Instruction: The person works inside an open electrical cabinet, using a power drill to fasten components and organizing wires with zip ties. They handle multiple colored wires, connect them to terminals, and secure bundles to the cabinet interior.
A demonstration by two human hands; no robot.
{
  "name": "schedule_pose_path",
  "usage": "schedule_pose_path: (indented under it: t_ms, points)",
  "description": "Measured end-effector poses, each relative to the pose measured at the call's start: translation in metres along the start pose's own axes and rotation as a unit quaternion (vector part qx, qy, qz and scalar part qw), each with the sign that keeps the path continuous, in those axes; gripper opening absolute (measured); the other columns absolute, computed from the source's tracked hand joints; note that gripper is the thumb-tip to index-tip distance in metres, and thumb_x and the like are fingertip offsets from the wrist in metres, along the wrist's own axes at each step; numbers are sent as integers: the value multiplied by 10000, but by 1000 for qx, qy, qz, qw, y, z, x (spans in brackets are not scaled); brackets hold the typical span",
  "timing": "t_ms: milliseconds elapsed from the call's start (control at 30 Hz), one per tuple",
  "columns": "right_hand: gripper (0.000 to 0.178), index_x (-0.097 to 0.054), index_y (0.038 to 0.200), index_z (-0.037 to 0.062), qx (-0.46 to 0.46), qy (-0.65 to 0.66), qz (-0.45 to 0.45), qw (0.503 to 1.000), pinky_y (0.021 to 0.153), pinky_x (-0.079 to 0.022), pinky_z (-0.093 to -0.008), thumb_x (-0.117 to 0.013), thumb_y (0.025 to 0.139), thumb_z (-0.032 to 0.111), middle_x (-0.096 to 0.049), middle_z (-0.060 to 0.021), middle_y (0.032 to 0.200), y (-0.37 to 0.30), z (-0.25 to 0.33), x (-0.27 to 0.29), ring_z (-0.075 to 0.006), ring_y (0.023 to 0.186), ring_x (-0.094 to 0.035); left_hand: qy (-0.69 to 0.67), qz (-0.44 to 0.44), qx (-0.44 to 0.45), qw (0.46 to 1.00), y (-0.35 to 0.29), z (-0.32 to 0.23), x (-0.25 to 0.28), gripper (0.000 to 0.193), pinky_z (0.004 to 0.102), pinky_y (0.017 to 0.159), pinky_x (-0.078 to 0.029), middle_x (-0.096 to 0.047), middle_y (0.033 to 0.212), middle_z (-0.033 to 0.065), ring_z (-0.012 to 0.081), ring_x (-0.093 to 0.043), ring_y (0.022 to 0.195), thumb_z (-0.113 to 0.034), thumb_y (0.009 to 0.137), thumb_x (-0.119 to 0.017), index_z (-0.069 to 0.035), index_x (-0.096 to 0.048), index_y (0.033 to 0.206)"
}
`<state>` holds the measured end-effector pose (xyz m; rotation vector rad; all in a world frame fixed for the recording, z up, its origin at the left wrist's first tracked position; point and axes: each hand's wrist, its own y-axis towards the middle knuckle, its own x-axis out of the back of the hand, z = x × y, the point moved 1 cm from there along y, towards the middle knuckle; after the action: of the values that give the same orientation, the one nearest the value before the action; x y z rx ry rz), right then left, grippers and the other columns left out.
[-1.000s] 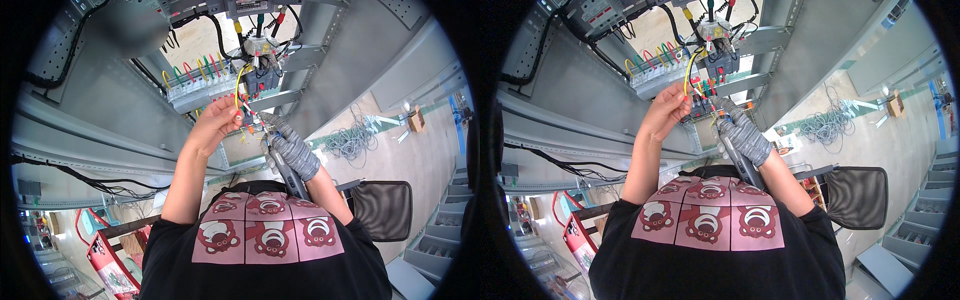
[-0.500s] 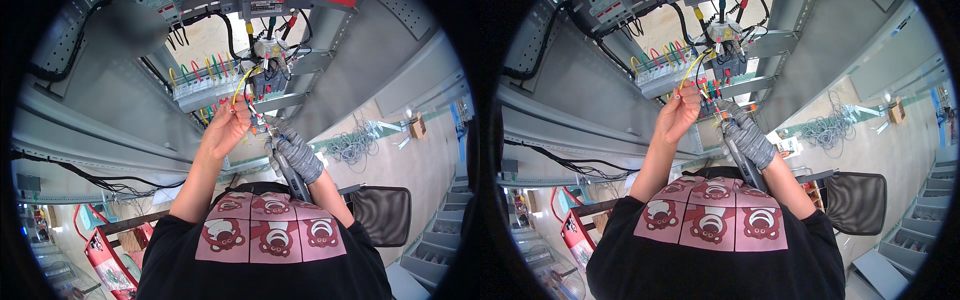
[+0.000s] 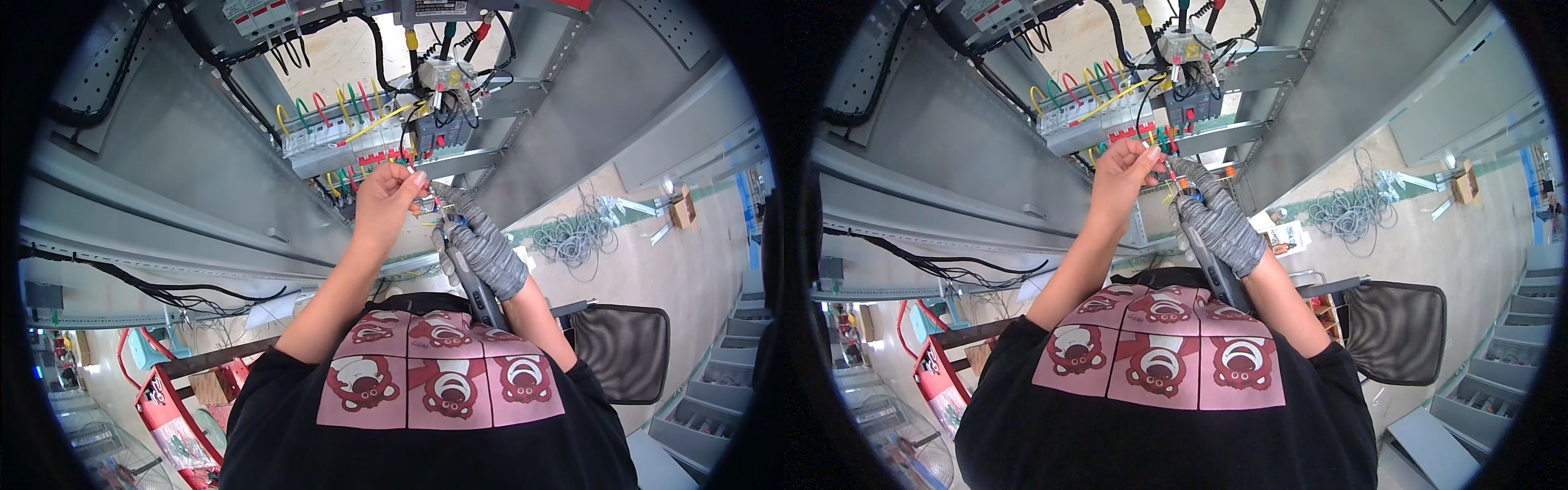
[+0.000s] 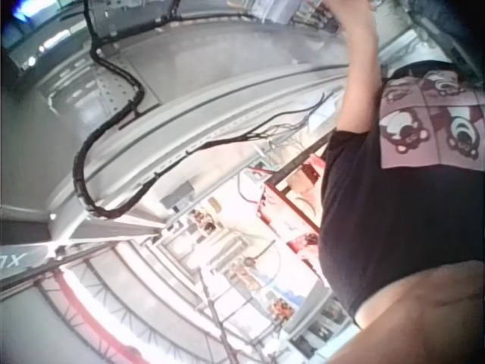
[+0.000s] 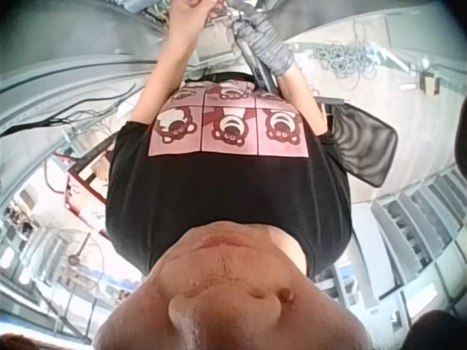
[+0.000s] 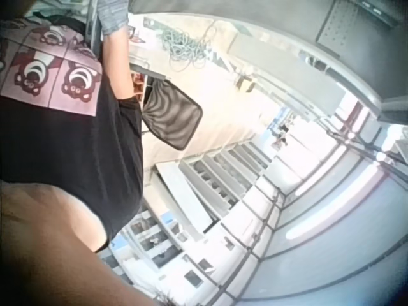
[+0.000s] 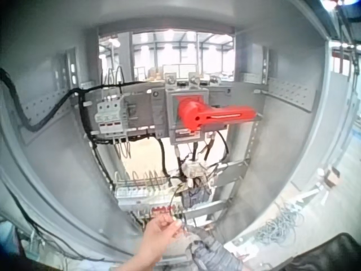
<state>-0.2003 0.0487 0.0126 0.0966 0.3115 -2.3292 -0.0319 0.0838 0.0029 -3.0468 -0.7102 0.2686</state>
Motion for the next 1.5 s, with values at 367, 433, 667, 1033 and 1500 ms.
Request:
schedule_pose_path:
  t_ms: [367, 433, 667, 1033, 1500]
  points:
    - [469, -446, 1381, 63, 87, -74, -19, 993, 666, -456, -225, -479, 913, 52, -557, -14, 892, 1, 0, 6, -72, 718, -494, -90, -68, 13, 994, 1, 6, 2, 135, 236, 676, -515, -662, 876, 85, 114, -626, 724, -129, 911, -641, -41, -546, 946]
    - [473, -440, 1385, 65, 101, -82, -14, 991, 666, -458, -222, -479, 915, 52, -561, -12, 884, 3, -3, 8, -70, 720, -498, -104, -84, 38, 990, 0, 18, 16, 124, 235, 684, -512, -664, 880, 78, 114, -629, 737, -122, 907, -644, -43, -558, 949]
    - [493, -427, 1409, 111, -27, 28, 34, 999, 619, -465, -220, -477, 922, 58, -568, -2, 827, 0, -2, 3, -63, 679, -508, -33, -47, 43, 997, 22, 38, 38, 120, 226, 684, -493, -648, 868, 49, 111, -606, 752, -98, 908, -629, -30, -584, 997]
    - [538, -384, 1436, 155, -28, 89, 74, 993, 499, -495, -247, -430, 915, 29, -589, -45, 794, 0, -2, 3, -118, 552, -571, -95, 95, -28, 991, 26, 17, 64, 103, 219, 668, -443, -609, 862, 20, 102, -542, 729, -66, 915, -594, -98, -587, 1012]
    - [554, -391, 1442, 133, 35, 1, 70, 997, 691, -438, -211, -474, 905, 21, -539, 3, 922, -4, 15, -5, -51, 747, -467, -353, 170, 153, 907, 24, -64, 71, 303, 168, 447, -303, -498, 795, 16, 37, -333, 561, -206, 1000, -497, 67, -536, 1127]
